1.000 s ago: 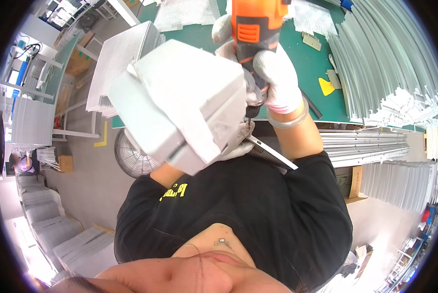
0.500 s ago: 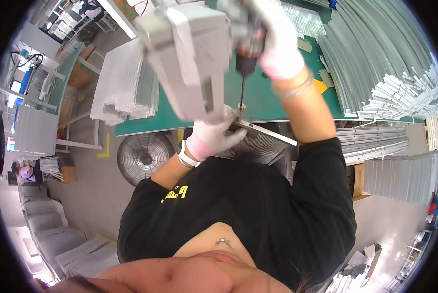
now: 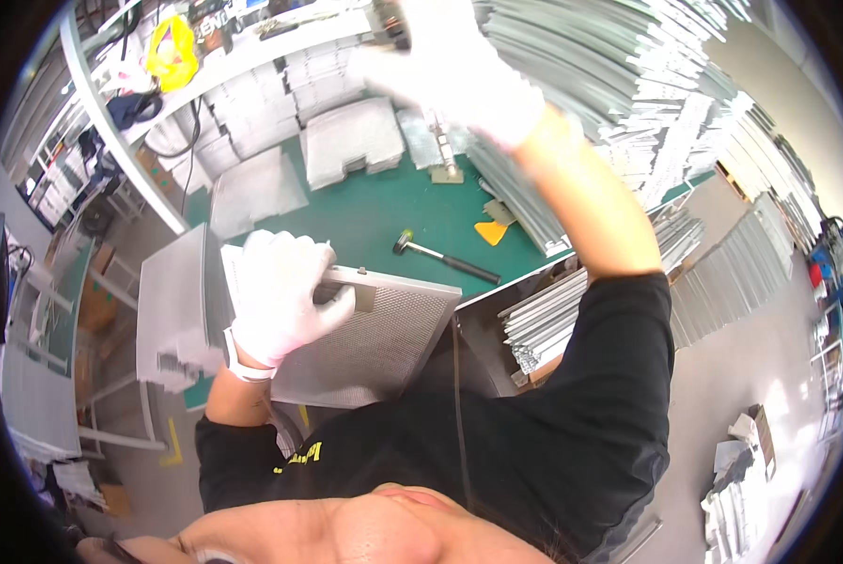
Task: The person assembles rectangular panels by placing mesh sheets onto metal frames and securing them with a power drill. They repeat this process multiple times, handling mesh sheets, frames, and plastic inserts, and stacking the finished units on the table.
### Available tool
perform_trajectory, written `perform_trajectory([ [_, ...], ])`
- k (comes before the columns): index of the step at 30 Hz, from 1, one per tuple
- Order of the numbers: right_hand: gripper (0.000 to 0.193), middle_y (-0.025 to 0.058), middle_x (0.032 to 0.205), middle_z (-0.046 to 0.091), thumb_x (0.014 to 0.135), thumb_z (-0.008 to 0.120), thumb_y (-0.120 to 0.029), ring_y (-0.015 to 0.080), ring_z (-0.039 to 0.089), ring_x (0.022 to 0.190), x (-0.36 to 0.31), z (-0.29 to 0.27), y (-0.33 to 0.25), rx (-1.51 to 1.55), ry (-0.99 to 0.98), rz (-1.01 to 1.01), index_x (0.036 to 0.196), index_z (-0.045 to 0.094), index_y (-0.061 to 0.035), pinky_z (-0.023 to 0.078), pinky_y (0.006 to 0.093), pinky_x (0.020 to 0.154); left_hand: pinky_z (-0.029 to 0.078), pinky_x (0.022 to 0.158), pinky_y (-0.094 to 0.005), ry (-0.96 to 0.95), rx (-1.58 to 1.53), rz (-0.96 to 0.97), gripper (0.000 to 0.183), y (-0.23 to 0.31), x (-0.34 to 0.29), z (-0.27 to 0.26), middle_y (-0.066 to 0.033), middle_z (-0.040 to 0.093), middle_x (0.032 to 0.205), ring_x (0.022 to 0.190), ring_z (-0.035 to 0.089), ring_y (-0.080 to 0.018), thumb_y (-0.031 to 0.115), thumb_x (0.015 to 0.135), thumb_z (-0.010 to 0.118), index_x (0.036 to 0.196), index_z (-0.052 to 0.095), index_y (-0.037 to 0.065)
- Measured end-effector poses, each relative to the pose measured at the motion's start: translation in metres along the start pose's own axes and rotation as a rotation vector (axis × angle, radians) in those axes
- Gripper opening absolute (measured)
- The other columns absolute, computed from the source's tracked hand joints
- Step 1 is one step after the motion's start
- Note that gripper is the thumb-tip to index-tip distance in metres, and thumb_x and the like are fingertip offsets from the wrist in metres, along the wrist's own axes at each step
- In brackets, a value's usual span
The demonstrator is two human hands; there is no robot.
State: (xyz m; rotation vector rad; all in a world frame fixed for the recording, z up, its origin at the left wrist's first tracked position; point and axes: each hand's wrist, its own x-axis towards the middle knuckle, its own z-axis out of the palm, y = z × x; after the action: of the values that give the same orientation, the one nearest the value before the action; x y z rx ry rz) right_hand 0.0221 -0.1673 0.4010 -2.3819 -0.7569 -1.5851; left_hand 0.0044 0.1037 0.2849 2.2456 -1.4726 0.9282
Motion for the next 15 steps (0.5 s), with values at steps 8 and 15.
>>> perform_trajectory([
  [8, 0.083, 0.0226, 0.113, 0.069, 0.083, 0.065, -0.004, 0.0369, 0.071, 0.095, -0.103, -0.1, -0.094, 0.402, -0.682, 0.451, 0.156, 0.025, -0.0036, 0.056, 0.0389, 0.084, 0.042, 0.089, -0.0582, 0.528, 0.156, 0.419, 0.046, 0.006, 0.034, -0.01, -0.0079, 0.057, 0.106, 0.095, 0.057, -0.0375, 0.04, 0.066, 0.082, 0.095, 0.058, 0.014],
  [15, 0.046, 0.0184, 0.118, 0.068, 0.096, 0.056, -0.019, 0.0271, 0.066, 0.104, -0.063, -0.325, 0.046, -0.55, 0.124, 0.225, 0.136, 0.048, 0.0009, 0.051, 0.0327, 0.093, 0.029, 0.115, -0.054, 0.276, 0.663, -0.614, 0.056, -0.092, -0.106, -0.039, -0.0195, 0.05, 0.144, 0.137, 0.041, -0.0416, 0.028, 0.088, 0.062, 0.135, 0.052, 0.0],
])
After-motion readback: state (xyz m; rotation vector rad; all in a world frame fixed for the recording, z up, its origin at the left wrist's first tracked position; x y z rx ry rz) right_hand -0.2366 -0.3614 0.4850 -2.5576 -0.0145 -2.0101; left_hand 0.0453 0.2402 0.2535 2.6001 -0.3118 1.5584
